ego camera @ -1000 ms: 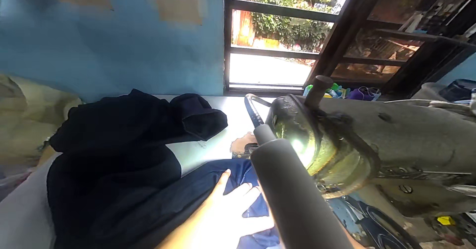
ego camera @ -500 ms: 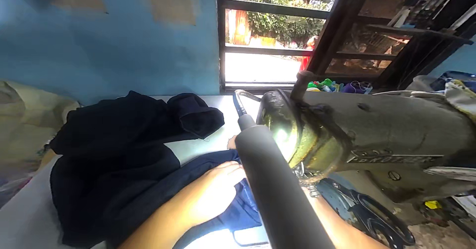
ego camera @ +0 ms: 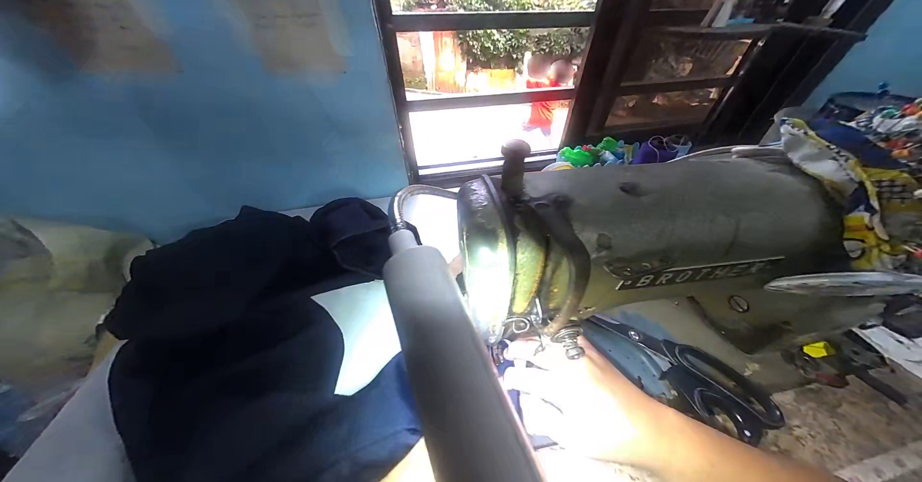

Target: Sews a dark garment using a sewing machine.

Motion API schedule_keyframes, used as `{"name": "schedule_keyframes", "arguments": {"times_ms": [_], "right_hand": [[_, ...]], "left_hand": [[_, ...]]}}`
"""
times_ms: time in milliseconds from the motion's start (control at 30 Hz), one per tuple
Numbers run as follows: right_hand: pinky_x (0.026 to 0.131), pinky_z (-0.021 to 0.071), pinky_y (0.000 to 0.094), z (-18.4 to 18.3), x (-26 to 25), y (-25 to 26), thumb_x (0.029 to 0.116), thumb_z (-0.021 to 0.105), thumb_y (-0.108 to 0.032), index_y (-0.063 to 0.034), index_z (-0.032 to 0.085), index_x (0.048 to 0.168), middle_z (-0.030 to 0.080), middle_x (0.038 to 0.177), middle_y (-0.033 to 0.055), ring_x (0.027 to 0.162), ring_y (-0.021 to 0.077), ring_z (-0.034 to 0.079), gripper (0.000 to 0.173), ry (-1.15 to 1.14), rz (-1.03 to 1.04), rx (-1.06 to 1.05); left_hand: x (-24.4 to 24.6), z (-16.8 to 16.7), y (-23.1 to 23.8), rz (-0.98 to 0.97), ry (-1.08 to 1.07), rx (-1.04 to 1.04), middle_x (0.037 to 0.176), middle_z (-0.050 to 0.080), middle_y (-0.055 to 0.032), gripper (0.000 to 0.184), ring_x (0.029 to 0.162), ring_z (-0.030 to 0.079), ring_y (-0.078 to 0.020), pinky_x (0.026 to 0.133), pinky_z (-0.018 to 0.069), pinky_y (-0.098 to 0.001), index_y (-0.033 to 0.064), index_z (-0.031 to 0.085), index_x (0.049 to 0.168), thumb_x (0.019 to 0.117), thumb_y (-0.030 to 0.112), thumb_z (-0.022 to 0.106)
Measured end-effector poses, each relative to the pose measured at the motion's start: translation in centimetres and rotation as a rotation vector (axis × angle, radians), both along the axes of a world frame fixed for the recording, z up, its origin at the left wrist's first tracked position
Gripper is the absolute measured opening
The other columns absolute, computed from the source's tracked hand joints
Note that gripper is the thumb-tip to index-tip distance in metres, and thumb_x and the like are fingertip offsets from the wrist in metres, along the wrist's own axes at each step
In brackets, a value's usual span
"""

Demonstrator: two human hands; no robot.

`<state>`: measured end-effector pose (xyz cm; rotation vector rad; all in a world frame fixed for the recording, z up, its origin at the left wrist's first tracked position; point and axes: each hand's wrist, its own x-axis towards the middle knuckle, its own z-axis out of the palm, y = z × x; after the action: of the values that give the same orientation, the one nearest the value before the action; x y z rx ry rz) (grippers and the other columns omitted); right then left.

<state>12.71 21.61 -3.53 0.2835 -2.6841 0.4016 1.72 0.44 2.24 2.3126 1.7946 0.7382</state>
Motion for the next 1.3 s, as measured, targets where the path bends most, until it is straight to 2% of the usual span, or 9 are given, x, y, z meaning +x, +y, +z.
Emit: {"name": "schedule_keyframes", "arguments": {"times_ms": [100, 233, 333, 433, 667, 800, 967, 1100, 1300], "right_hand": [[0.086, 0.0529, 0.0491, 0.3, 0.3, -0.3, 0.0939, 0.058, -0.031, -0.0179, 0.076, 0.097, 0.072, 0.099, 0.0049, 0.098, 0.0251, 0.069, 0.022, 0.083, 0.083, 0.157], [0.072, 0.0507, 0.0400, 1.1, 1.8, -1.8, 0.0985, 0.056, -0.013, -0.0103, 0.065, 0.079, 0.062, 0.074, 0.0058, 0.075, 0.0245, 0.063, 0.022, 0.093, 0.267, 0.103], [0.060, 0.0547, 0.0402, 1.7, 3.4, -2.8, 0.0977, 0.057, -0.013, -0.0078, 0.071, 0.085, 0.065, 0.071, 0.0100, 0.069, 0.0276, 0.067, 0.020, 0.087, 0.210, 0.064], [0.053, 0.0464, 0.0336, 1.2, 3.4, -2.3, 0.0979, 0.059, -0.015, -0.0101, 0.069, 0.082, 0.057, 0.060, 0.0053, 0.058, 0.0211, 0.057, 0.019, 0.215, 0.235, 0.000], [0.052, 0.0445, 0.0334, 0.8, 3.3, -2.1, 0.0999, 0.057, -0.014, -0.0079, 0.071, 0.086, 0.054, 0.059, 0.0059, 0.055, 0.0214, 0.054, 0.020, 0.245, 0.281, -0.050], [0.054, 0.0472, 0.0343, 0.5, 3.0, -2.2, 0.1000, 0.056, -0.013, -0.0079, 0.071, 0.089, 0.056, 0.061, 0.0066, 0.058, 0.0225, 0.057, 0.020, 0.244, 0.308, -0.024], [0.056, 0.0474, 0.0343, 0.8, 3.0, -2.4, 0.1006, 0.055, -0.014, -0.0093, 0.070, 0.092, 0.057, 0.063, 0.0068, 0.059, 0.0232, 0.057, 0.019, 0.251, 0.298, -0.019], [0.064, 0.0517, 0.0336, 1.7, 3.3, -2.9, 0.1008, 0.054, -0.016, -0.0100, 0.075, 0.092, 0.062, 0.066, 0.0092, 0.065, 0.0244, 0.063, 0.024, 0.220, 0.224, -0.045], [0.062, 0.0505, 0.0340, 1.2, 3.3, -2.6, 0.1016, 0.055, -0.016, -0.0105, 0.076, 0.093, 0.061, 0.065, 0.0081, 0.063, 0.0234, 0.061, 0.023, 0.248, 0.275, -0.039]], "left_hand": [[-0.5, -1.8, -0.2, -0.039, -0.028, 0.034, 0.082, 0.066, -0.0164, 0.050, 0.088, 0.064, -0.0330, 0.100, 0.0384, -0.0505, 0.0062, 0.067, 0.075, 0.1028, 0.041, 0.045], [-1.1, -2.1, -0.3, -0.027, -0.088, -0.036, 0.080, 0.065, -0.0162, 0.049, 0.080, 0.063, -0.0311, 0.075, 0.0452, -0.0447, 0.0057, 0.066, 0.078, 0.0997, 0.046, 0.049], [-0.9, 0.0, 0.0, 0.194, -0.251, -0.319, 0.087, 0.069, -0.0231, 0.036, 0.085, 0.069, -0.0363, 0.076, 0.0526, -0.0509, -0.0057, 0.069, 0.091, 0.1034, 0.022, 0.050], [-1.6, -0.4, 1.3, 0.428, -0.639, -0.438, 0.085, 0.070, -0.0041, 0.018, 0.068, 0.066, -0.0077, 0.063, 0.0556, -0.0248, 0.0006, 0.061, 0.105, 0.1043, 0.015, 0.051], [-1.6, -2.7, 2.8, 0.562, -1.333, -0.390, 0.073, 0.060, 0.0085, 0.025, 0.063, 0.060, -0.0018, 0.059, 0.0512, -0.0181, 0.0150, 0.047, 0.098, 0.0902, -0.003, 0.062], [-1.9, -4.0, 2.6, 0.576, -1.362, -0.378, 0.068, 0.062, 0.0055, 0.042, 0.059, 0.062, -0.0066, 0.058, 0.0546, -0.0233, 0.0121, 0.046, 0.112, 0.0825, -0.002, 0.074], [-2.0, -1.8, 2.3, 0.591, -0.939, -0.393, 0.084, 0.070, 0.0084, 0.051, 0.073, 0.066, 0.0000, 0.071, 0.0547, -0.0191, 0.0092, 0.054, 0.122, 0.0783, 0.008, 0.080], [0.1, 2.2, 3.1, 0.569, -1.125, -0.599, 0.089, 0.062, 0.0071, 0.055, 0.066, 0.063, 0.0001, 0.063, 0.0551, -0.0178, 0.0098, 0.039, 0.119, 0.0755, -0.016, 0.060], [-1.0, -1.2, 2.2, 0.506, -1.220, -0.476, 0.078, 0.064, 0.0094, 0.035, 0.068, 0.067, -0.0033, 0.066, 0.0584, -0.0220, 0.0117, 0.043, 0.117, 0.0902, -0.004, 0.060]]}}
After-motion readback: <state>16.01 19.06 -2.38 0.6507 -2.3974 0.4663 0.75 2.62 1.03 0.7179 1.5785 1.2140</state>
